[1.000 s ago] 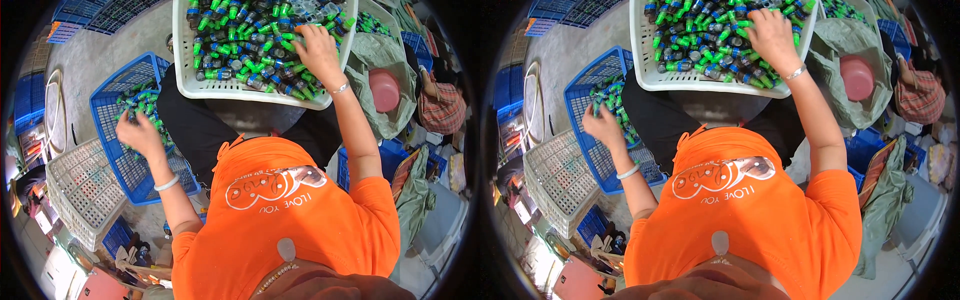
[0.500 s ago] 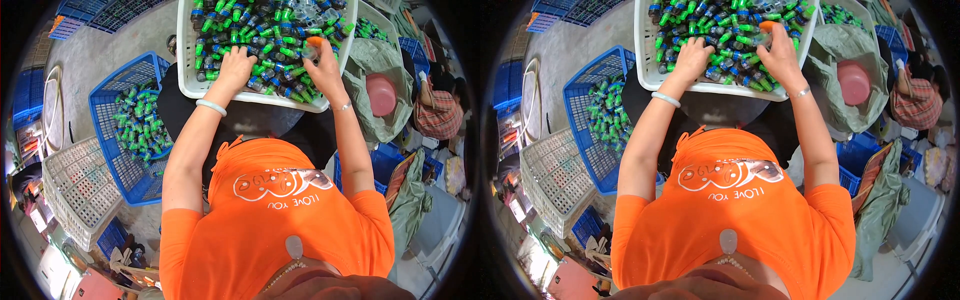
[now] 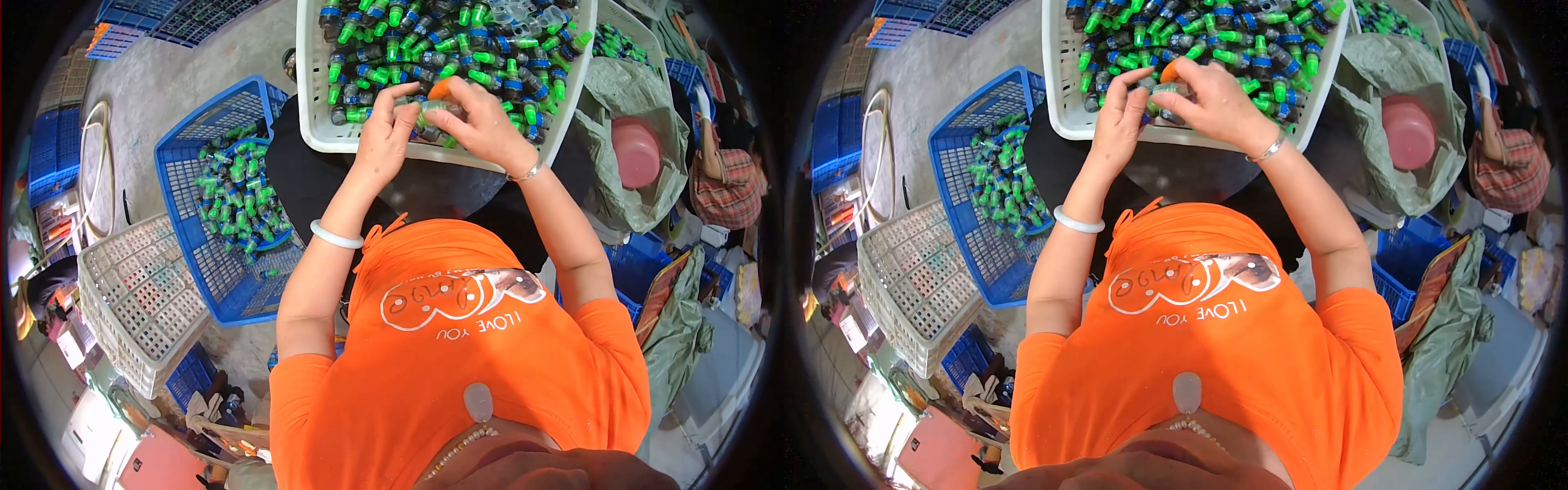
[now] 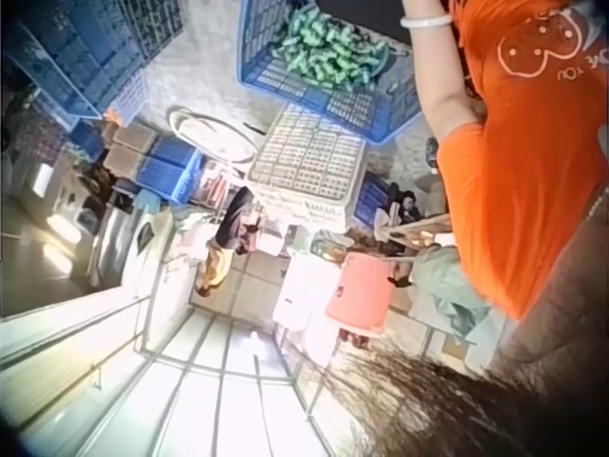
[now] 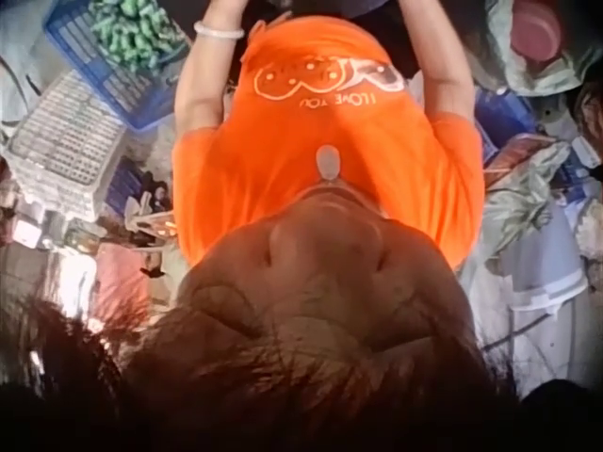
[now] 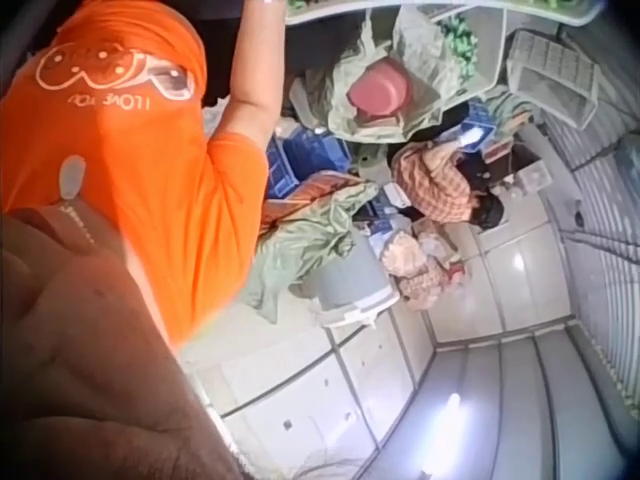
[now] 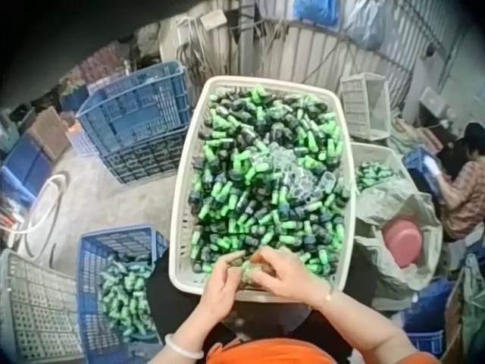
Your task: Sorting and inspecting small green and blue plastic components from a large crate into a smaller sorting basket.
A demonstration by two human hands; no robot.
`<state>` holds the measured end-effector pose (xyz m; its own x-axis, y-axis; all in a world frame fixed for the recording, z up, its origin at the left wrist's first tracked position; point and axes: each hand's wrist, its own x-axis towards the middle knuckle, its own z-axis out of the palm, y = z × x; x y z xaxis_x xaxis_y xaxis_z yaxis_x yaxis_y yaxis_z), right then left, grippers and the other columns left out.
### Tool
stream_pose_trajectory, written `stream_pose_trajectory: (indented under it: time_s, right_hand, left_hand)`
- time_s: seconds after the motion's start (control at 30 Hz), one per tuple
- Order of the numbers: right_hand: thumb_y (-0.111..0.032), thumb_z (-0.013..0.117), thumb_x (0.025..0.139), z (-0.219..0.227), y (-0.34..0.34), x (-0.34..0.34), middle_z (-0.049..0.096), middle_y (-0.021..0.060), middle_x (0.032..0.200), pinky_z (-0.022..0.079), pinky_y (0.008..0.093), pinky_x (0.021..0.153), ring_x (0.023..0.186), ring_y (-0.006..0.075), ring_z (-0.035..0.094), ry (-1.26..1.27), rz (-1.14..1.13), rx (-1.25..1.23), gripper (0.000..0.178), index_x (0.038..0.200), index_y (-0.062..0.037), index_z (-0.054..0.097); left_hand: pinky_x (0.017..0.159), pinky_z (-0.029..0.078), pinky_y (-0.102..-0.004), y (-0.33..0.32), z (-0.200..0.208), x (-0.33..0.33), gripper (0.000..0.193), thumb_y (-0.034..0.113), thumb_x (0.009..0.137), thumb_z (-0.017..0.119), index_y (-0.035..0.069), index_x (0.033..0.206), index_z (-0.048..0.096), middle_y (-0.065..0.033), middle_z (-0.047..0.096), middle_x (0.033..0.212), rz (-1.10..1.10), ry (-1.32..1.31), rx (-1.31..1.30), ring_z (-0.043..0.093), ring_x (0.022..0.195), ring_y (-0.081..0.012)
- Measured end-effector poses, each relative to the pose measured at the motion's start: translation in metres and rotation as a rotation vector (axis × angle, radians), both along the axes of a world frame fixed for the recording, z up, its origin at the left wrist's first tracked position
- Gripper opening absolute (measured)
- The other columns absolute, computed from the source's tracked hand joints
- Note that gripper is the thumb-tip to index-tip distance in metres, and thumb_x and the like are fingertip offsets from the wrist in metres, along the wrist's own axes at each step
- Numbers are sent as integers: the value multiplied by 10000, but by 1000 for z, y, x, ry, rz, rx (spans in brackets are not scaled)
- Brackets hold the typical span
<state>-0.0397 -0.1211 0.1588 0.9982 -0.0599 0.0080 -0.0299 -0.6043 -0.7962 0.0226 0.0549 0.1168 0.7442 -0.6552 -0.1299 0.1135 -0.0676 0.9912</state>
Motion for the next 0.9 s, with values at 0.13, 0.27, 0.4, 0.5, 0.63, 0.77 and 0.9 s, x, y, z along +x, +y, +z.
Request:
stream_pose_trajectory:
  time_s: [0.13, 0.27, 0.4, 0.5, 0.63, 0.77, 0.9]
  right_hand:
    - [-280, 587, 938, -5, 14, 3, 616, 88, 878, 474, 289, 686, 759, 160, 594, 7, 91, 104, 278, 1014, -17, 543]
    - [-298, 554, 957, -11, 24, -1, 605, 83, 869, 470, 294, 682, 751, 152, 577, 22, 83, 272, 291, 1002, -11, 530]
    - [-333, 558, 953, -16, 37, -2, 625, 122, 896, 470, 315, 674, 800, 173, 608, 108, 11, 447, 326, 976, -11, 512]
    - [-351, 577, 940, -16, 47, -7, 632, 146, 914, 468, 323, 671, 823, 192, 622, 87, 16, 477, 349, 959, -9, 507]
    - [-346, 619, 913, -10, 45, 0, 606, 130, 902, 453, 309, 655, 781, 182, 584, -172, 200, 204, 352, 971, -12, 528]
    - [-332, 670, 875, 2, 39, 3, 579, 96, 884, 444, 297, 641, 721, 150, 541, -144, 360, -134, 344, 1015, -36, 566]
    - [-326, 704, 834, 7, 45, 1, 588, 119, 938, 457, 333, 710, 799, 215, 573, 392, 323, 103, 345, 1007, -52, 585]
  left_hand:
    - [646, 480, -297, 1, 6, -4, 296, 271, 1012, 446, 60, 1214, 495, -103, 617, 836, 247, -363, 69, 580, 754, -124]
    - [595, 481, -336, 4, 26, -8, 298, 274, 1008, 449, 55, 1204, 499, -91, 615, 755, 140, -63, 138, 609, 666, -201]
    - [558, 477, -338, 5, 16, -14, 298, 273, 1005, 448, 50, 1196, 496, -76, 603, 684, 248, -411, 166, 618, 606, -219]
    - [547, 464, -317, 13, 17, -20, 292, 244, 1005, 434, 54, 1219, 492, -86, 598, 682, 285, -577, 322, 601, 601, -176]
    - [547, 457, -309, 38, 13, -4, 299, 206, 996, 445, 61, 1255, 489, -102, 587, 673, 211, -275, 139, 579, 576, -167]
    - [552, 458, -310, 43, 20, -16, 321, 184, 986, 468, 68, 1285, 482, -110, 579, 681, 188, -334, 186, 556, 556, -182]
    - [588, 485, -323, 48, 22, -31, 328, 169, 975, 490, 74, 1289, 485, -117, 620, 728, 265, -379, 211, 592, 589, -213]
